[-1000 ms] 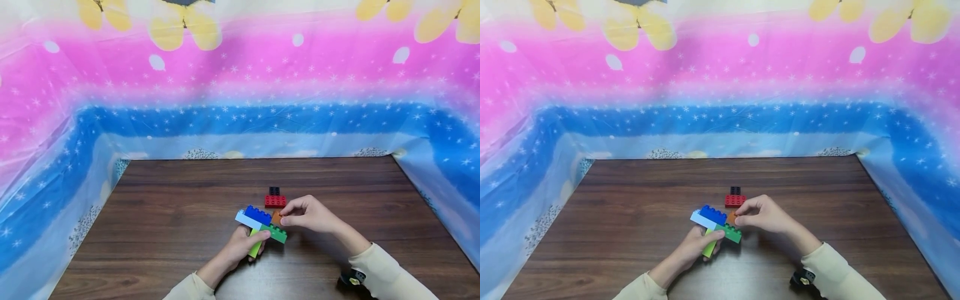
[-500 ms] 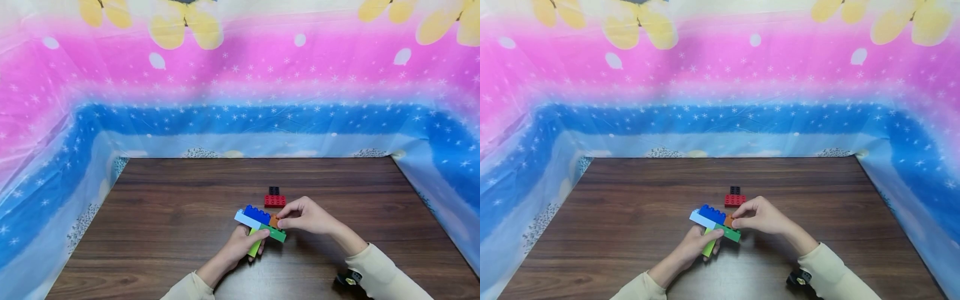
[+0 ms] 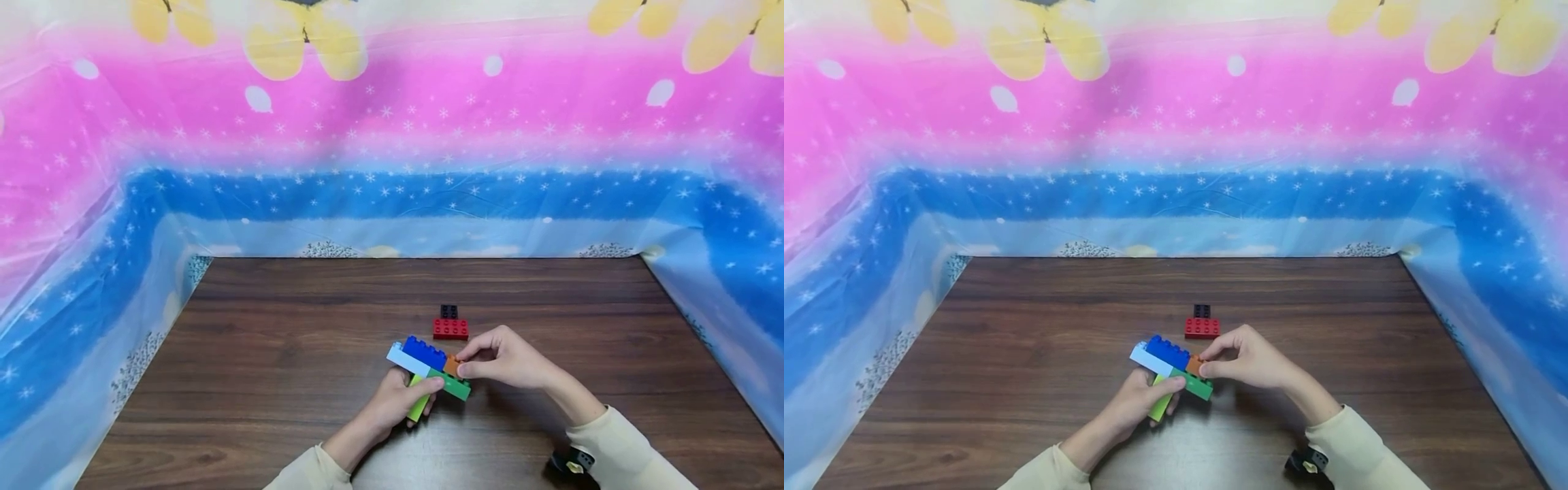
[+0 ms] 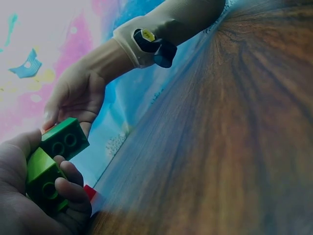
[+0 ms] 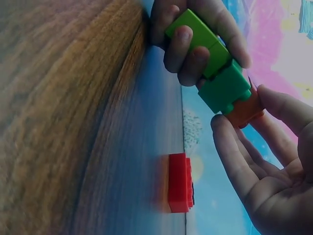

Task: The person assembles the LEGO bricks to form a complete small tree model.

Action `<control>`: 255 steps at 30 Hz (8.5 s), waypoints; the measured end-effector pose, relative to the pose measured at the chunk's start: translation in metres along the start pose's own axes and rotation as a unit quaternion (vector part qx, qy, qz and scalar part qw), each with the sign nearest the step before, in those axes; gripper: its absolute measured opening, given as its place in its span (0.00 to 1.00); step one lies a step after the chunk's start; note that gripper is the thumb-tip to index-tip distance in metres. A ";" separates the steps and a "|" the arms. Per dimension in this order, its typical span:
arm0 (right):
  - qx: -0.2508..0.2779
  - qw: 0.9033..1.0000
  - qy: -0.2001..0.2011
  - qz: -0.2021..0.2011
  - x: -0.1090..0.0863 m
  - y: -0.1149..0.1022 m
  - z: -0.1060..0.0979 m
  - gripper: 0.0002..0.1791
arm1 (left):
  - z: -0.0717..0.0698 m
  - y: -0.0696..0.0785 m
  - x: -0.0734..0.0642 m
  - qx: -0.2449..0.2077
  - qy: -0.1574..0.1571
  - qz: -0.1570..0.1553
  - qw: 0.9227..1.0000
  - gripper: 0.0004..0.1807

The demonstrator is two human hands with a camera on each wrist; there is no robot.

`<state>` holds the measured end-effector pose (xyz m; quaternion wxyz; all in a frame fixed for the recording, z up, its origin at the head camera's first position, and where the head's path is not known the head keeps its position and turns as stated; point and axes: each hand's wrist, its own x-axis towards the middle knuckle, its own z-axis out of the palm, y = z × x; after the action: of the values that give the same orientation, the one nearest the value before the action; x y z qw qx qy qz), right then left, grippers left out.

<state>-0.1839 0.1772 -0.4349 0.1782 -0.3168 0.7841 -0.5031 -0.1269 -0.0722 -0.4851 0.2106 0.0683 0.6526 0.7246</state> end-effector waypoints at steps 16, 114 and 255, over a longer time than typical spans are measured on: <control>-0.010 1.000 0.003 -0.006 0.004 -0.002 0.005 0.10 | -0.001 0.000 0.000 0.002 0.012 -0.004 1.000 0.17; -0.050 0.998 -0.011 -0.022 0.037 0.001 -0.029 0.13 | -0.003 -0.002 0.002 -0.080 -0.013 -0.019 0.997 0.18; -0.111 0.994 0.000 0.010 0.065 0.007 -0.044 0.12 | 0.000 -0.004 0.002 -0.083 0.022 -0.011 0.996 0.18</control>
<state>-0.2603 0.1650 -0.4196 0.1469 -0.3268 0.8383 -0.4109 -0.1280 -0.0712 -0.4896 0.2095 0.0275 0.5955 0.7751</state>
